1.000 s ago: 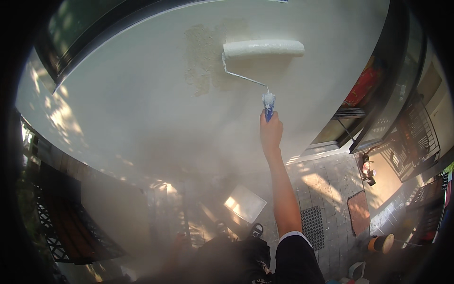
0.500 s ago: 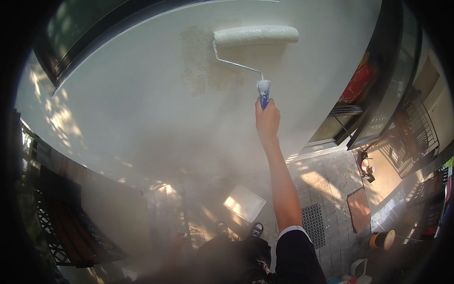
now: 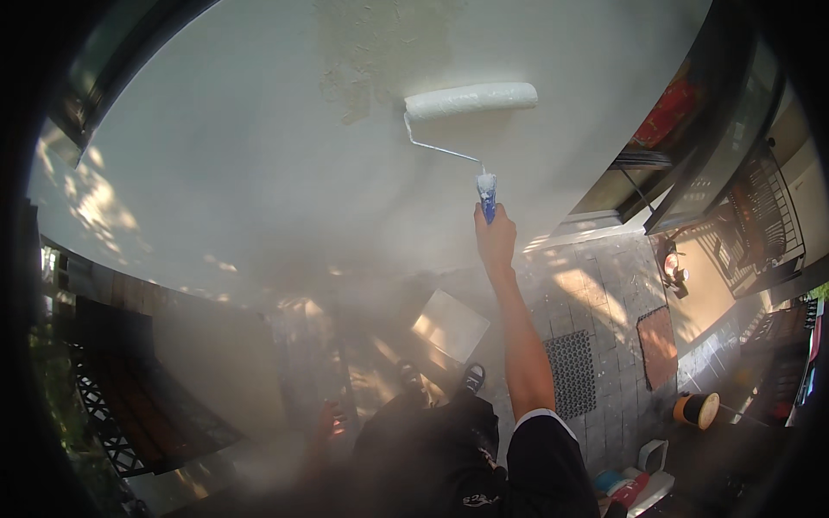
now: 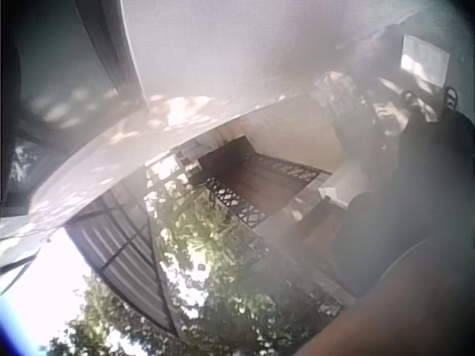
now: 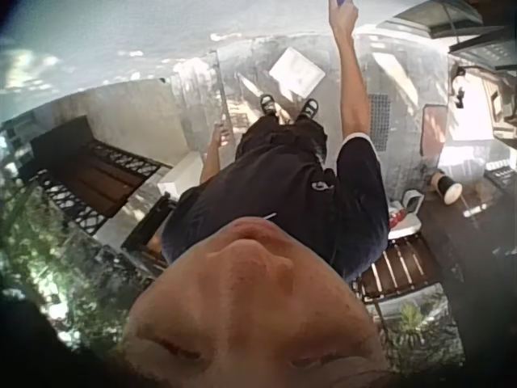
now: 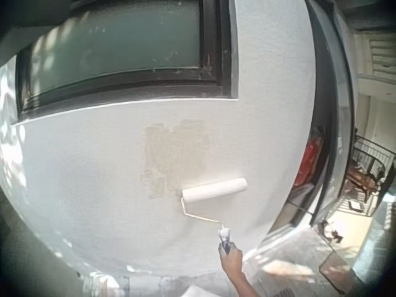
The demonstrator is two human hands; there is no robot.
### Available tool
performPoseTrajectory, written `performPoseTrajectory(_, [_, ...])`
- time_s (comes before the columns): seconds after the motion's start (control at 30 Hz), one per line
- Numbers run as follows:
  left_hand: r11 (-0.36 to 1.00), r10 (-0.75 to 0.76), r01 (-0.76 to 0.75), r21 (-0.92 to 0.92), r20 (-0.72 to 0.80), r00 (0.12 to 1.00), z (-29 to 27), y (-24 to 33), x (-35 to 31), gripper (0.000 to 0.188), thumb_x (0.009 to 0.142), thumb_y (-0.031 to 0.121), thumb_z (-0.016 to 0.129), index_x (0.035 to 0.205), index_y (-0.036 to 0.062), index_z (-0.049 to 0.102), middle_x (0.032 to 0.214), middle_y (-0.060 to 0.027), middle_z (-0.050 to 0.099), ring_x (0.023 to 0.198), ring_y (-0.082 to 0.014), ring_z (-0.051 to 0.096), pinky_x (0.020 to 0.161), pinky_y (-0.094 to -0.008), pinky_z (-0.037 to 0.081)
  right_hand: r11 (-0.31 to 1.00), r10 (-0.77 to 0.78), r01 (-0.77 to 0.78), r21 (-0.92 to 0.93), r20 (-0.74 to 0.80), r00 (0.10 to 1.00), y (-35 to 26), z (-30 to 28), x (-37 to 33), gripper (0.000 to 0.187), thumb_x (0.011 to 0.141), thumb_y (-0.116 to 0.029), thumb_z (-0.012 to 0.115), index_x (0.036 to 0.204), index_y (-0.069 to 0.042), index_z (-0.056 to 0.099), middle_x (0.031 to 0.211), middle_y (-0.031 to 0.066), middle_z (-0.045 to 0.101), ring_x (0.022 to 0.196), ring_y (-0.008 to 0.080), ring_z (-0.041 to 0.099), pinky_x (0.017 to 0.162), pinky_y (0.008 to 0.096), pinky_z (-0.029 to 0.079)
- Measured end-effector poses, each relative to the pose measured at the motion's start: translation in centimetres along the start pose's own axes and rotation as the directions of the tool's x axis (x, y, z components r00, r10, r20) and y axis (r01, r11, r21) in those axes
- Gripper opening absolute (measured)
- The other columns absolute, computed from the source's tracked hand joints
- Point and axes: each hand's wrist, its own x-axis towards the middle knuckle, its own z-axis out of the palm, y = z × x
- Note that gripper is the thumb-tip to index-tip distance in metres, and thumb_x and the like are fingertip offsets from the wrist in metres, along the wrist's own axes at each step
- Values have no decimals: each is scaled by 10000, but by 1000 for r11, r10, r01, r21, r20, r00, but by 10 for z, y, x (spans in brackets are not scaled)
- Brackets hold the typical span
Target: The person paints an exterior wall using a paint roller and paint from a paint tray.
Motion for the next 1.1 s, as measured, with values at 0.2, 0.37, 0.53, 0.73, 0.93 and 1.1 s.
performPoseTrajectory(0.2, [997,-57,54,-58,-46,997,-1,4,-10,619,875,577,211,1341,178,289,1318,-173,380,1166,-337,423,878,-543,355,986,25,5,-167,172,985,83,-23,-63,354,835,-325,543,732,13,528,568,187,520,523,327,541,514,391,399])
performPoseTrajectory(0.37, [999,-29,29,-16,11,1000,10,-5,-1,607,873,559,232,1337,173,296,1311,-164,385,1172,-323,414,893,-543,342,905,126,69,-420,420,899,184,-52,-118,362,797,-328,564,764,32,569,672,241,568,653,386,584,589,436,437])
performPoseTrajectory(0.53, [999,1,-1,-38,0,1000,42,-27,25,604,874,554,230,1329,165,310,1253,-155,432,1135,-310,440,898,-514,351,790,380,80,-607,588,714,277,-29,-165,357,779,-337,558,812,18,584,755,242,598,738,410,587,670,471,462])
performPoseTrajectory(0.73, [964,257,-262,55,88,962,147,-49,92,540,903,505,227,1296,164,369,1175,-117,485,1048,-251,485,869,-439,392,732,498,172,-659,690,525,436,71,-220,333,762,-321,565,865,-4,582,823,218,606,803,387,596,723,464,472])
performPoseTrajectory(0.93, [961,173,-131,-245,157,972,268,-95,175,436,943,370,275,1269,107,397,1086,-77,530,964,-172,521,821,-318,428,780,511,144,-609,752,417,591,158,-273,372,764,-357,555,858,1,588,824,234,601,809,390,593,725,467,467])
performPoseTrajectory(1.1, [941,131,-50,-334,223,966,305,-128,218,367,919,162,375,1266,42,391,1003,-47,550,881,-90,521,746,-187,421,786,474,197,-585,777,415,656,194,-294,380,767,-367,550,834,6,583,810,237,600,787,393,595,713,466,468])
